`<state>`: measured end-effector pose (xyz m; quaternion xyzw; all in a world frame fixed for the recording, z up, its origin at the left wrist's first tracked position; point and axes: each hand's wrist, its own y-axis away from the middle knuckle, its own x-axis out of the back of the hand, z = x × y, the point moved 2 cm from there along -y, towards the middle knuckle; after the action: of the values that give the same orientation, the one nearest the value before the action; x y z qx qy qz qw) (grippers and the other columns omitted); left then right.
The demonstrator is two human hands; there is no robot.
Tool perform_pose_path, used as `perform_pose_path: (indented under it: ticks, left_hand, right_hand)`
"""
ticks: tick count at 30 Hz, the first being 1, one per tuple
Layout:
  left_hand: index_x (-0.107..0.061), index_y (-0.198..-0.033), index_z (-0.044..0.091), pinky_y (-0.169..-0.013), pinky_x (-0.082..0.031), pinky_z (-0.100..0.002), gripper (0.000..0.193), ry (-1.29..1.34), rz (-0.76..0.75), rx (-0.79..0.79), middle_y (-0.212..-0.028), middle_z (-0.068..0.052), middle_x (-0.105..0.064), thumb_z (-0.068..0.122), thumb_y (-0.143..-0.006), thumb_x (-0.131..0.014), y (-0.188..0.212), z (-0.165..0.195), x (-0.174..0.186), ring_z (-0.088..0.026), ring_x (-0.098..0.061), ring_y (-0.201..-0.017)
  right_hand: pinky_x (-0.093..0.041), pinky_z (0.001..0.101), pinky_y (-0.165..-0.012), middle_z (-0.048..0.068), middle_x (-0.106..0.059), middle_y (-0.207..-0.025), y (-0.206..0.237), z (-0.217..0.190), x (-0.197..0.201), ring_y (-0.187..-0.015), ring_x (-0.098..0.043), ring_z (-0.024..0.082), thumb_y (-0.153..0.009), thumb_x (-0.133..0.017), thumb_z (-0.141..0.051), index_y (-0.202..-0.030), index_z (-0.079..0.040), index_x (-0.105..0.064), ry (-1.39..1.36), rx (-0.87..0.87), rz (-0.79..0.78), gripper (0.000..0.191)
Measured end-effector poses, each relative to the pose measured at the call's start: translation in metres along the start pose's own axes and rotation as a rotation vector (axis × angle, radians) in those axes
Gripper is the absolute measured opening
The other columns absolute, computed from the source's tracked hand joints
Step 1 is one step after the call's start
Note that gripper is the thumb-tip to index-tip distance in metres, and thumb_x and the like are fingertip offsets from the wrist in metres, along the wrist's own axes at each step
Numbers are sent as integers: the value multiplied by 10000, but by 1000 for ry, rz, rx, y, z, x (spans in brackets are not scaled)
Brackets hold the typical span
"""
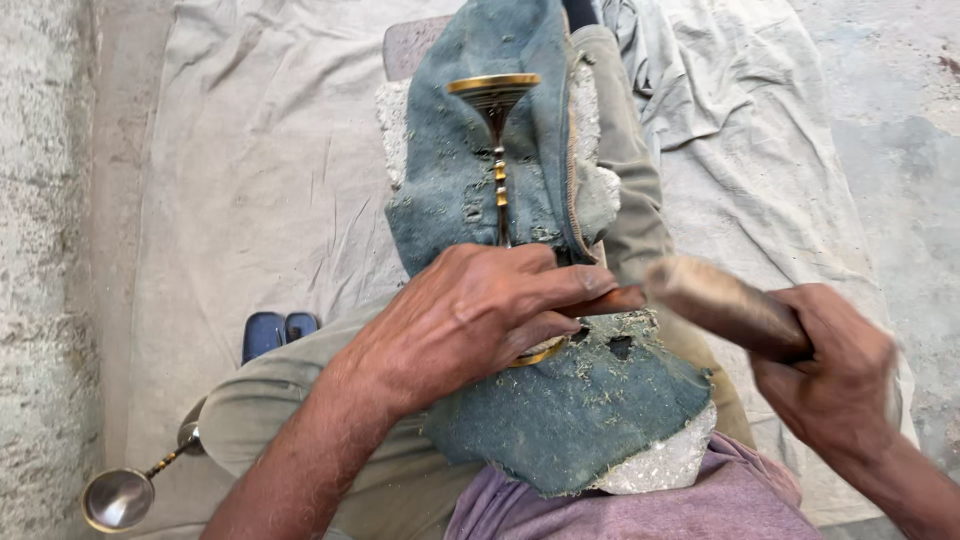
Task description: The person sits on the ground holding a small punch against an ornate brass object resting on a cloth-covered cushion, and repeatedly strikes the punch with a wooden mallet to work a decorative pattern into the metal surface, repositioning the punch around the object between strikes.
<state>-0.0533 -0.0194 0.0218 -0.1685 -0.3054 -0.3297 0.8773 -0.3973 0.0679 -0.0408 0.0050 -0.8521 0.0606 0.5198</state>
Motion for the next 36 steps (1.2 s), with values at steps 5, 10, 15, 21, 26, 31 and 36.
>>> perform_pose_path:
  ticks: [5, 10, 15, 21, 26, 31, 36]
  left_hand:
    - [-657, -1329, 184, -711, -603, -333, 422, 97, 223, 3, -983, -27, -733, 181, -922, -767, 12, 2, 4, -190, -725, -836]
    - [-636, -1283, 116, -682, -644, -293, 454, 221, 273, 263, -895, -38, -725, 193, -870, -810, 12, -6, -8, -141, -751, -780]
    - [-619, -1264, 108, -655, -664, -282, 433, 219, 358, 325, -898, -45, -716, 187, -879, -803, 13, -3, -16, -123, -761, -761]
    - [-629, -1285, 135, -641, -591, -376, 381, -45, 399, 204, -843, -64, -639, 181, -938, -781, 17, 13, -23, -212, -688, -723]
    - [-623, -1301, 140, -636, -584, -384, 404, -17, 397, 211, -840, -56, -641, 211, -931, -768, 14, 8, -23, -218, -688, -728]
    - [-622, -1306, 136, -646, -585, -375, 402, -7, 342, 182, -845, -61, -645, 216, -938, -763, 13, 4, -22, -222, -689, -746]
    - [-621, -1323, 129, -674, -589, -377, 431, -10, 318, 136, -873, -62, -667, 217, -929, -771, 14, 0, -20, -229, -701, -779]
  right_hand:
    - [-613, 366, -649, 115, -720, -876, -8, -3, 6, -735, -721, 208, -871, -757, 63, -1049, 10, -660, -500, -431, -104, 210]
    - [-624, 342, -684, 92, -703, -880, -36, -15, 24, -801, -708, 159, -817, -762, 72, -1099, -10, -611, -441, -413, -95, 330]
    - [-590, 371, -633, 123, -722, -848, -54, -31, 35, -719, -706, 200, -821, -807, 13, -1077, 13, -667, -160, -209, -162, 291]
    - [-622, 331, -641, 98, -693, -840, -80, -49, 39, -668, -698, 173, -843, -781, -59, -1138, -9, -670, 193, -20, -258, 319]
    - [-612, 349, -725, 73, -707, -857, -92, -69, 41, -757, -704, 186, -868, -754, -63, -1123, -37, -665, 91, 94, -191, 272]
    - [-591, 332, -720, 93, -705, -878, -93, -75, 43, -748, -704, 174, -819, -741, -50, -1105, -1, -637, -81, 125, -88, 308]
    - [-571, 344, -602, 104, -688, -757, -81, -58, 36, -603, -671, 180, -828, -815, -72, -1043, -15, -694, 235, -18, -211, 253]
